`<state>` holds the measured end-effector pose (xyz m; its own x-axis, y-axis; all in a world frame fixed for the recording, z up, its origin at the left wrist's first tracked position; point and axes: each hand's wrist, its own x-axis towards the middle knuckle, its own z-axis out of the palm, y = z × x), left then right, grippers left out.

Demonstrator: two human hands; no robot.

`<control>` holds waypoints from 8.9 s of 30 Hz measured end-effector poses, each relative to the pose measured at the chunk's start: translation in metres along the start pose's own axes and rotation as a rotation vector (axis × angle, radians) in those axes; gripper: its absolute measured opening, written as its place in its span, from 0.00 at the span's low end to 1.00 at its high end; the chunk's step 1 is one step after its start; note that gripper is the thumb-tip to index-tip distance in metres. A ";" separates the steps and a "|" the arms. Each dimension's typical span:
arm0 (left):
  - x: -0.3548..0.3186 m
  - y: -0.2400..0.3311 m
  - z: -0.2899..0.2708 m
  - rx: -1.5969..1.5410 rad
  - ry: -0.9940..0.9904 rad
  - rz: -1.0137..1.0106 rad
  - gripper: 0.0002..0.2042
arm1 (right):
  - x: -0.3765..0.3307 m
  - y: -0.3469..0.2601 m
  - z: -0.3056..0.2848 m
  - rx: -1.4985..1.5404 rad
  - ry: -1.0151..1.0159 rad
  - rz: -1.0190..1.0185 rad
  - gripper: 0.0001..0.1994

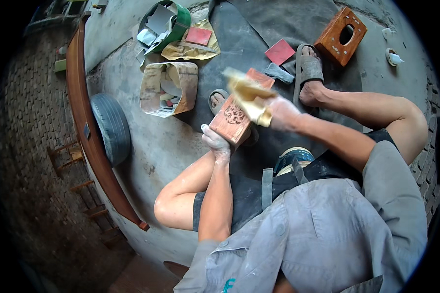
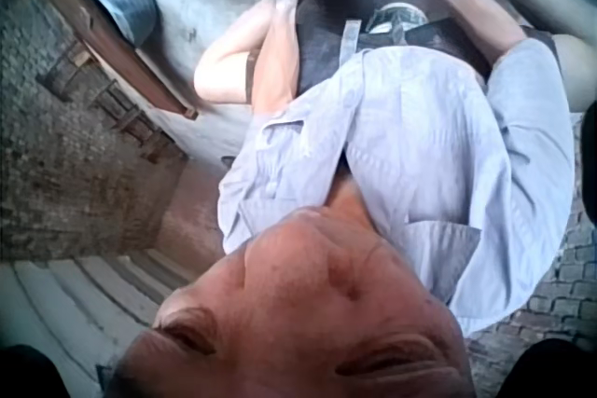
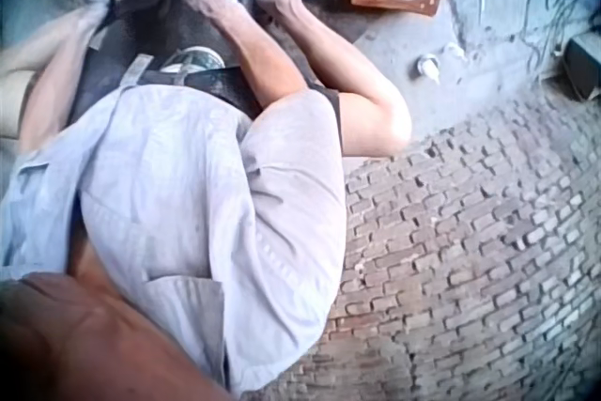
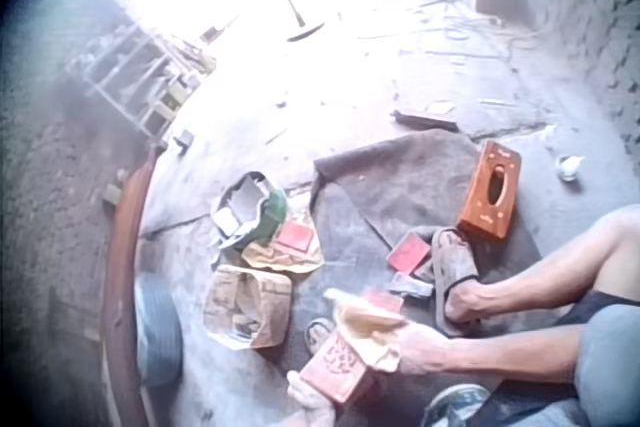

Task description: The person sits on the floor and sands a rectangular wooden piece with a carved design using a sanding block. They wipe the surface with a cloth, then continue sanding the edges and the carved area.

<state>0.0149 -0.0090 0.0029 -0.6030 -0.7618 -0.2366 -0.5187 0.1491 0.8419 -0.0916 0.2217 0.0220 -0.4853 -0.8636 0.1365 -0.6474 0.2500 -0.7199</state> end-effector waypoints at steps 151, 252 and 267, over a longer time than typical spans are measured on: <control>-0.033 0.029 0.100 0.058 0.018 -0.145 0.42 | -0.025 -0.048 -0.054 0.030 0.057 0.241 0.36; -0.050 0.029 0.098 -0.465 0.067 -0.088 0.22 | -0.039 0.005 -0.071 -0.322 0.058 0.129 0.30; -0.056 0.017 0.105 0.159 0.187 0.221 0.24 | -0.035 -0.064 -0.048 -0.370 0.087 0.135 0.32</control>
<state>-0.0240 0.1028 -0.0201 -0.5976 -0.8003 0.0483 -0.4850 0.4088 0.7731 -0.0614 0.2566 0.0959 -0.6176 -0.7763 0.1260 -0.7351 0.5129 -0.4434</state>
